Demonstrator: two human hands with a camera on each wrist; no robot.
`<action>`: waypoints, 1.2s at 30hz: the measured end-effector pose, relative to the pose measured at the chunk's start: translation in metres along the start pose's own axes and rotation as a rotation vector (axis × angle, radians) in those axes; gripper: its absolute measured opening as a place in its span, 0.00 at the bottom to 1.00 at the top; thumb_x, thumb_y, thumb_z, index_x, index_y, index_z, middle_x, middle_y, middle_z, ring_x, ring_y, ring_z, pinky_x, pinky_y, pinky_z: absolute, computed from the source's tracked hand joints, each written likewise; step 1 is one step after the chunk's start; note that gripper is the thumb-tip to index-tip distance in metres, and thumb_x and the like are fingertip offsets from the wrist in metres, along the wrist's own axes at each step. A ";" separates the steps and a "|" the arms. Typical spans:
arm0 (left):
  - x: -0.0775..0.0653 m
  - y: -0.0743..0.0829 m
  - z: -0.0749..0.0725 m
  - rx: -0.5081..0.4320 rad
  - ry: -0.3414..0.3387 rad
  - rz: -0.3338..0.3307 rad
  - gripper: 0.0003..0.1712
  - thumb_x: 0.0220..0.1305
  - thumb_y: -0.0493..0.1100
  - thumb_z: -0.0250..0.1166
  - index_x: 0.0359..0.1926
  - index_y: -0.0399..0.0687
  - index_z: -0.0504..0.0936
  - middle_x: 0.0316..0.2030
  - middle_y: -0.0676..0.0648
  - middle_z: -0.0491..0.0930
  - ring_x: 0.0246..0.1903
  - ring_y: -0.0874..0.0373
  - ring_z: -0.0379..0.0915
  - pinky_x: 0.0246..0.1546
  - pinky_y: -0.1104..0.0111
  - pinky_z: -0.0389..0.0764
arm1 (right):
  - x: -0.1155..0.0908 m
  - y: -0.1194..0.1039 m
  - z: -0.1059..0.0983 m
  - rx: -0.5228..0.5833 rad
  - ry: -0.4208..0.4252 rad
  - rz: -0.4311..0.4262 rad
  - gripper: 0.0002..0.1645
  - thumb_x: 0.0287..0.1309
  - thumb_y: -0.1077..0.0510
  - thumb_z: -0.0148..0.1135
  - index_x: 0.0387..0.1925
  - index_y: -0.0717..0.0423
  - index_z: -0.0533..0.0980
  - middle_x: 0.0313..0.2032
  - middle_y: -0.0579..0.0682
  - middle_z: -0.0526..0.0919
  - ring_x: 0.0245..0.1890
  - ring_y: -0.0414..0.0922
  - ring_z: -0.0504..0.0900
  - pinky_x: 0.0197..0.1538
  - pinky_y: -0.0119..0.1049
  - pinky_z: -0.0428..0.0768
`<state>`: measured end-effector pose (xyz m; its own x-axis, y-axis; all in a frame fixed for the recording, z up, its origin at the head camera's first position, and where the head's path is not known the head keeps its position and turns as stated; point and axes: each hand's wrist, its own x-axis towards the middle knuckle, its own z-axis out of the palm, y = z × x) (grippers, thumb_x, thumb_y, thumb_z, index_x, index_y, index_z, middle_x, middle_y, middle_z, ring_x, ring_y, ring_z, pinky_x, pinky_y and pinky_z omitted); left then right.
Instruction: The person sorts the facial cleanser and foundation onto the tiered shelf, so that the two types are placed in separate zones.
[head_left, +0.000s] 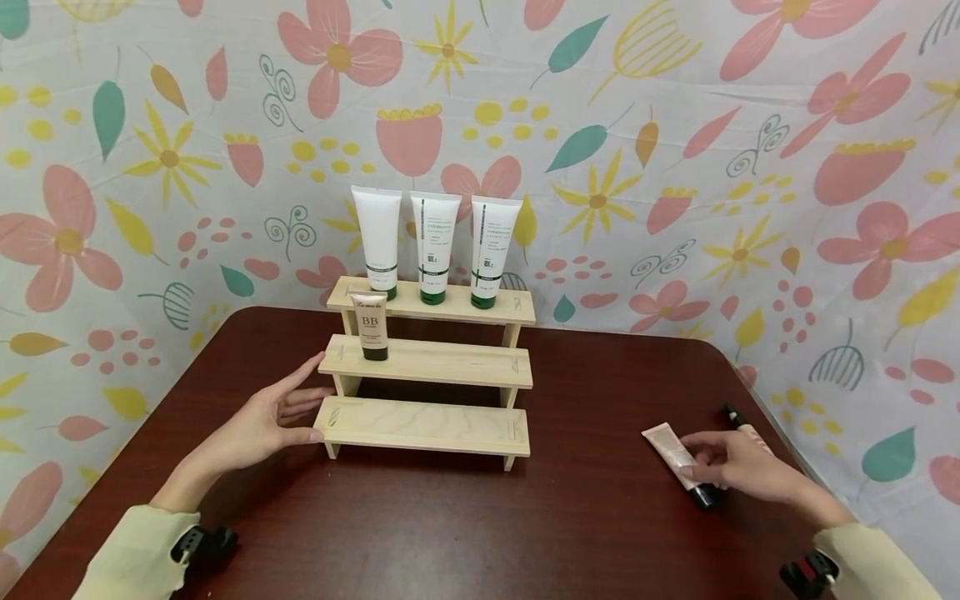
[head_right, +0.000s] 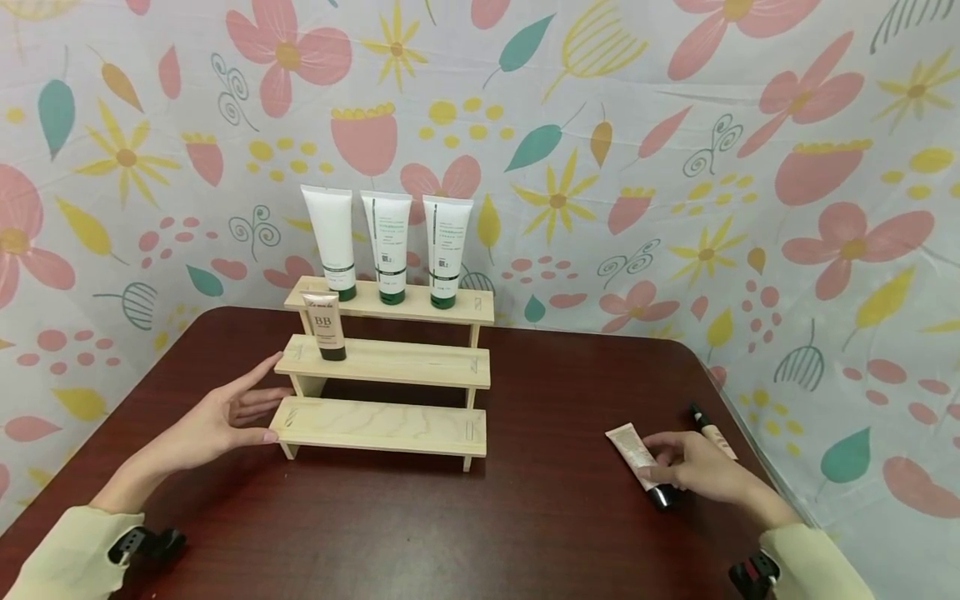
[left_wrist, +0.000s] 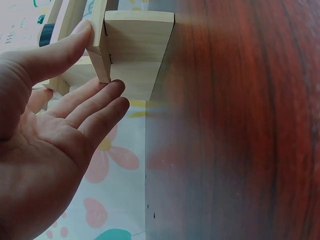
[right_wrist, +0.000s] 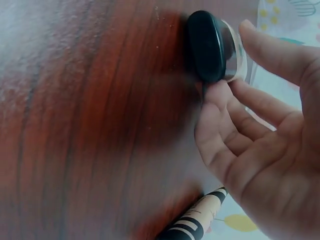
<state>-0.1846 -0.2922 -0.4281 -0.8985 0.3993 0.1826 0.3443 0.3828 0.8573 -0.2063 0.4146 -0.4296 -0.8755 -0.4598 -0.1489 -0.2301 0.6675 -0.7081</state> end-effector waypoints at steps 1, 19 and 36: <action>0.000 0.000 0.000 0.001 0.001 0.000 0.64 0.60 0.33 0.79 0.86 0.59 0.47 0.66 0.30 0.76 0.65 0.30 0.72 0.58 0.45 0.78 | 0.001 -0.001 0.000 0.025 -0.018 -0.007 0.30 0.71 0.62 0.67 0.63 0.82 0.71 0.31 0.49 0.82 0.23 0.39 0.77 0.27 0.35 0.79; 0.000 0.000 -0.001 0.006 0.002 0.012 0.64 0.60 0.34 0.79 0.86 0.59 0.47 0.65 0.29 0.76 0.64 0.31 0.73 0.59 0.46 0.78 | 0.017 -0.025 0.013 0.119 -0.102 -0.027 0.26 0.70 0.62 0.68 0.60 0.79 0.75 0.31 0.53 0.84 0.23 0.43 0.79 0.29 0.38 0.82; 0.001 -0.003 -0.002 0.001 0.002 0.006 0.65 0.60 0.34 0.79 0.86 0.60 0.48 0.65 0.30 0.76 0.65 0.32 0.73 0.58 0.49 0.79 | 0.022 -0.050 0.025 0.066 0.014 -0.075 0.17 0.69 0.58 0.71 0.54 0.64 0.83 0.32 0.51 0.83 0.22 0.36 0.72 0.23 0.34 0.71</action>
<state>-0.1864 -0.2944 -0.4295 -0.8969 0.3999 0.1889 0.3501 0.3809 0.8558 -0.2036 0.3560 -0.4148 -0.8631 -0.4980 -0.0844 -0.2669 0.5915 -0.7609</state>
